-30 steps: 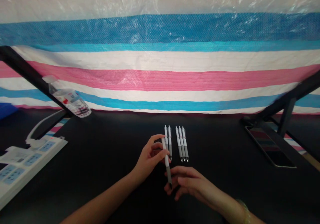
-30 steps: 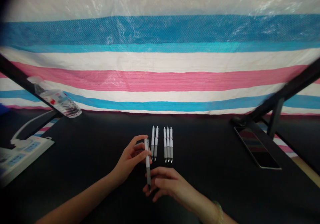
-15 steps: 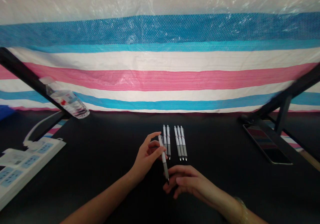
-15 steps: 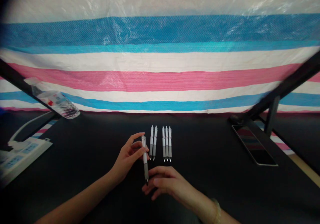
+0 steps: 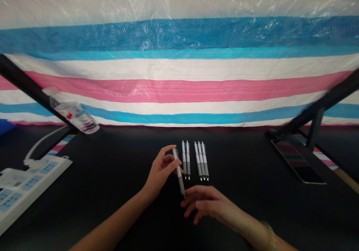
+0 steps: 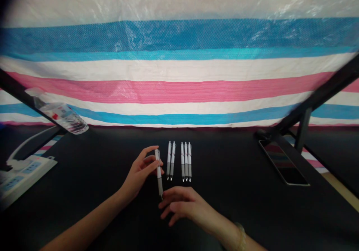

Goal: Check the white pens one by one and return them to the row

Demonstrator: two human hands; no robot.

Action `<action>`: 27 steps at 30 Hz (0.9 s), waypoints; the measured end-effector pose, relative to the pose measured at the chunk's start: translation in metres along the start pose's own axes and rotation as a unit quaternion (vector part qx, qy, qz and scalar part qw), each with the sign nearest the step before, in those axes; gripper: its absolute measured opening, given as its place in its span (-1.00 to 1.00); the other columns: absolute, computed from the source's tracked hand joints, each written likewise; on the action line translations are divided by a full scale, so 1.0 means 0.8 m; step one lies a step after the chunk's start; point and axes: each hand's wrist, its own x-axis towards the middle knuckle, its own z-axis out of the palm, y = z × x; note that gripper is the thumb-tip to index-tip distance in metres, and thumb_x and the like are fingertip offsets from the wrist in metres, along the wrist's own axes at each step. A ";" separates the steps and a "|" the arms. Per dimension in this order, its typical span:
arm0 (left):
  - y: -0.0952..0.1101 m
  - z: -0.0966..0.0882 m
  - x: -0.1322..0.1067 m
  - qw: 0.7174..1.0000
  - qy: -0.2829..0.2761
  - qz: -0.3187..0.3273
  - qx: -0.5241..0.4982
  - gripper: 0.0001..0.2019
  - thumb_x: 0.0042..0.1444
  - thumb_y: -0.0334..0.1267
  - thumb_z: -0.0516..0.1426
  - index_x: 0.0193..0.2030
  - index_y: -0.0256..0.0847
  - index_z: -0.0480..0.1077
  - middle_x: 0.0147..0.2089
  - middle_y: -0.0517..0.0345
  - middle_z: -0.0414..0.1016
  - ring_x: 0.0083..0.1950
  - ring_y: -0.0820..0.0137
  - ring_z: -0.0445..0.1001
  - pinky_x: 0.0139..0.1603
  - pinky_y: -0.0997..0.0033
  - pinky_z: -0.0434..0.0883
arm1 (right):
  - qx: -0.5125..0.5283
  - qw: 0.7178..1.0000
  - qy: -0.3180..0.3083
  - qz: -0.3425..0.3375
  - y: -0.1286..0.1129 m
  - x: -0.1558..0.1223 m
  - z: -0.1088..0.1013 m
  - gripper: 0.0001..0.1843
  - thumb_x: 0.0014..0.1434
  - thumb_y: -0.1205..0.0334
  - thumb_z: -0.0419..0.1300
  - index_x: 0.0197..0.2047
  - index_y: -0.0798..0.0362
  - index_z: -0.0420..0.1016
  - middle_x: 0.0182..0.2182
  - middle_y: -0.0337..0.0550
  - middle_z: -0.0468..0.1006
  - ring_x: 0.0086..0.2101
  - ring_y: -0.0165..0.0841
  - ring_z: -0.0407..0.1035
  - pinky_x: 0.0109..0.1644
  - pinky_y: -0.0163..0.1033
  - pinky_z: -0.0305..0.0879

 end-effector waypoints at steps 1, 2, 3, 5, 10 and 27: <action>0.001 -0.002 0.004 1.000 0.000 0.002 0.015 -0.41 0.09 -0.16 0.31 0.25 -0.13 0.25 -0.33 0.22 0.54 -0.33 0.31 0.61 -0.33 0.40 0.50 | 0.001 1.000 0.002 0.000 0.000 0.000 -0.001 -0.54 0.11 0.12 0.43 0.04 0.11 0.55 -0.09 0.09 0.62 -0.17 -0.16 0.56 -0.20 -0.15 0.45; 0.002 -0.005 0.010 0.999 0.000 0.005 0.033 -0.38 0.09 -0.17 0.31 0.28 -0.15 0.24 -0.33 0.21 0.55 -0.32 0.33 0.60 -0.34 0.42 0.50 | 0.001 1.000 0.002 0.000 0.000 -0.001 -0.001 -0.55 0.11 0.12 0.42 0.04 0.11 0.55 -0.09 0.10 0.62 -0.17 -0.16 0.56 -0.19 -0.15 0.45; 0.002 -0.008 0.017 0.998 -0.003 0.008 0.055 -0.36 0.09 -0.18 0.30 0.29 -0.17 0.24 -0.34 0.20 0.56 -0.34 0.36 0.58 -0.37 0.46 0.48 | 0.001 1.000 0.000 0.001 0.000 -0.001 -0.001 -0.55 0.11 0.13 0.42 0.04 0.12 0.56 -0.09 0.10 0.62 -0.17 -0.16 0.56 -0.19 -0.16 0.45; 0.000 -0.013 0.034 0.995 -0.007 0.011 0.095 -0.37 0.10 -0.19 0.29 0.30 -0.22 0.25 -0.33 0.18 0.58 -0.44 0.45 0.52 -0.43 0.50 0.45 | 0.001 1.000 -0.004 0.002 -0.001 -0.001 -0.001 -0.55 0.11 0.13 0.42 0.04 0.15 0.56 -0.11 0.11 0.62 -0.18 -0.17 0.56 -0.20 -0.18 0.44; -0.015 -0.018 0.082 0.980 0.004 0.047 0.194 -0.41 0.00 -0.30 0.31 0.22 -0.20 0.38 -0.17 0.16 0.52 -0.53 0.54 0.50 -0.50 0.50 0.49 | -0.007 1.000 -0.009 0.012 -0.003 -0.001 0.000 -0.55 0.10 0.11 0.42 0.02 0.15 0.57 -0.15 0.08 0.62 -0.20 -0.21 0.56 -0.19 -0.20 0.44; -0.017 -0.006 -0.007 0.986 -0.006 -0.031 0.161 -0.60 0.09 -0.23 0.23 0.08 -0.21 0.37 0.06 -0.08 0.45 -0.31 0.33 0.60 -0.31 0.28 0.56 | -0.826 0.493 0.095 -0.254 -0.031 0.001 -0.026 -0.65 0.29 0.49 0.14 0.12 0.08 0.48 0.09 0.05 0.55 0.11 -0.04 0.35 0.19 0.10 0.27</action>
